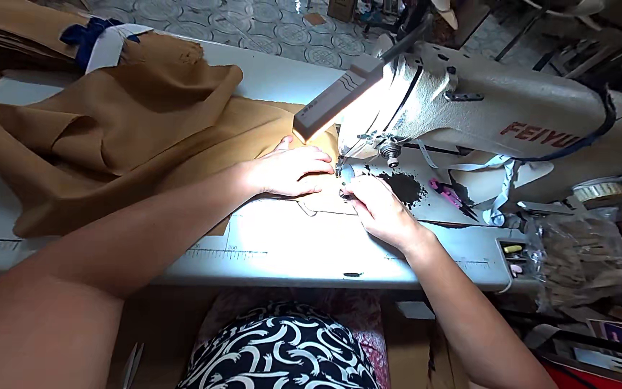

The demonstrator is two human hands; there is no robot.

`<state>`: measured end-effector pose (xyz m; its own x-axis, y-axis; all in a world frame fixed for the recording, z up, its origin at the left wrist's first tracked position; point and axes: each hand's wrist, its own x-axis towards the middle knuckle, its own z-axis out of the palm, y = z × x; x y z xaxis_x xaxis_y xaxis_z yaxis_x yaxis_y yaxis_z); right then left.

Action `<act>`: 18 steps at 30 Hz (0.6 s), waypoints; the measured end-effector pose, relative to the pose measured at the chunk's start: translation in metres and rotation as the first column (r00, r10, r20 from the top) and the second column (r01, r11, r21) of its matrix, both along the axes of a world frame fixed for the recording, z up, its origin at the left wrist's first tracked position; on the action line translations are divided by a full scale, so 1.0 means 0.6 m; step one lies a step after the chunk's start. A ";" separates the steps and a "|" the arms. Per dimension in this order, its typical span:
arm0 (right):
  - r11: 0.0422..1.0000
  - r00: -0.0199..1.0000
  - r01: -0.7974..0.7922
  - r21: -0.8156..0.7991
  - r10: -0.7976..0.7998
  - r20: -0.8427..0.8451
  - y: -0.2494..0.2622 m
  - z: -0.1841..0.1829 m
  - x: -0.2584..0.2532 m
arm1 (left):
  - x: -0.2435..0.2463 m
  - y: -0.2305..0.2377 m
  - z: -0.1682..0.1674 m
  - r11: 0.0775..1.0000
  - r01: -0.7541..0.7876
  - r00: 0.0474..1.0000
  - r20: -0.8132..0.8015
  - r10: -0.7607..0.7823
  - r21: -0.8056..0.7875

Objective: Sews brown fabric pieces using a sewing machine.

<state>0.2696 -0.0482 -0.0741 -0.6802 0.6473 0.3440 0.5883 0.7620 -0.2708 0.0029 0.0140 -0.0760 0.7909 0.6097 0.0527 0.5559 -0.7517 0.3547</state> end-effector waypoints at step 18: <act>0.836 0.917 0.296 -0.461 -0.384 -0.107 0.081 0.013 -0.008 | 0.031 0.014 0.011 0.898 -0.426 0.905 -0.083 0.418 -0.115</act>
<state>0.2648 0.0006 -0.0664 -0.3401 0.9372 0.0776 0.6929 0.3055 -0.6531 0.0216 0.0224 -0.0692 0.4573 0.8854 -0.0835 0.8321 -0.3929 0.3915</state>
